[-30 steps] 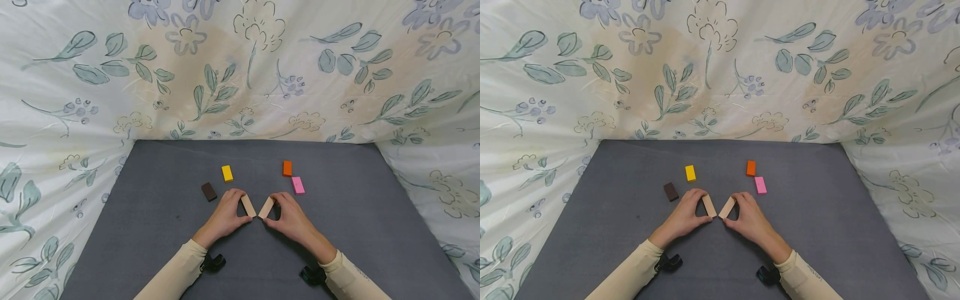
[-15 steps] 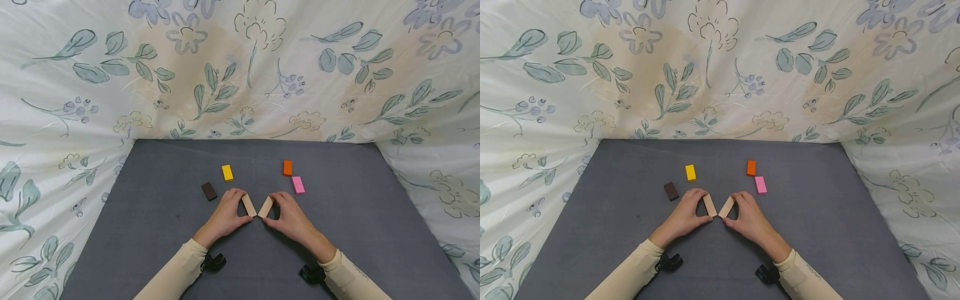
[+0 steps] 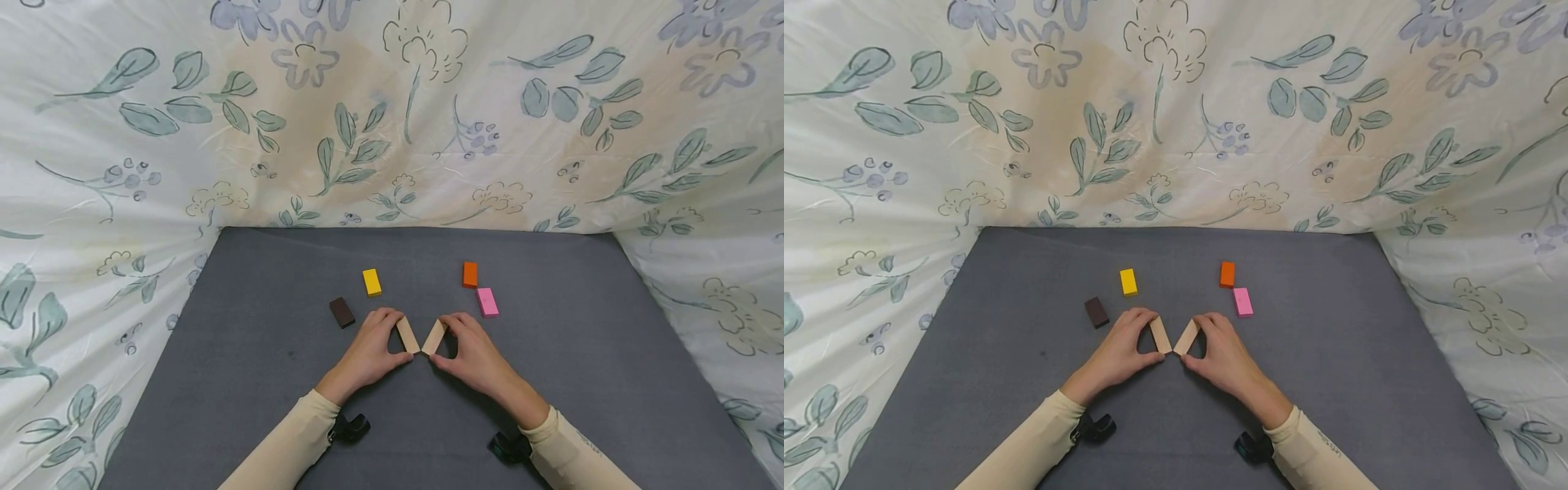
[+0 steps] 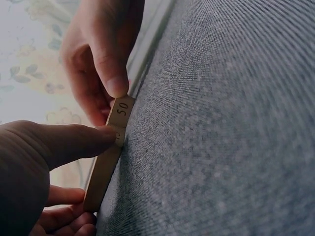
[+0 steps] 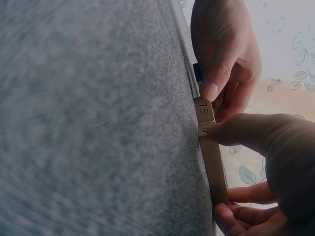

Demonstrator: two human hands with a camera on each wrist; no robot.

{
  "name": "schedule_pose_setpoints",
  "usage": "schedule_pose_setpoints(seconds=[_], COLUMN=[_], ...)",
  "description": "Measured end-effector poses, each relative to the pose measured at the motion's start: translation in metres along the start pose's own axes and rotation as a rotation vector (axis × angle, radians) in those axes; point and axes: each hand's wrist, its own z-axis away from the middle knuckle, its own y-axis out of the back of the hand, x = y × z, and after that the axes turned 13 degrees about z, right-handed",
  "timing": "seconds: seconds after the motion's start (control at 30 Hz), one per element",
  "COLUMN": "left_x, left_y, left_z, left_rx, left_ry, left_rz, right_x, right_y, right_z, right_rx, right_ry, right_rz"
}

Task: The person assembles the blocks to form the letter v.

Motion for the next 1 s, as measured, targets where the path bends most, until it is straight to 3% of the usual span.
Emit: schedule_pose_setpoints(seconds=[1.0], left_x=[-0.0009], left_y=[-0.0004], left_z=[0.0], left_rx=[-0.001], left_ry=[-0.007], left_rz=[0.004], right_x=[-0.0005], right_y=[0.0004], right_z=[-0.0001], right_rx=[-0.016], right_ry=[0.001], right_rz=[0.0])
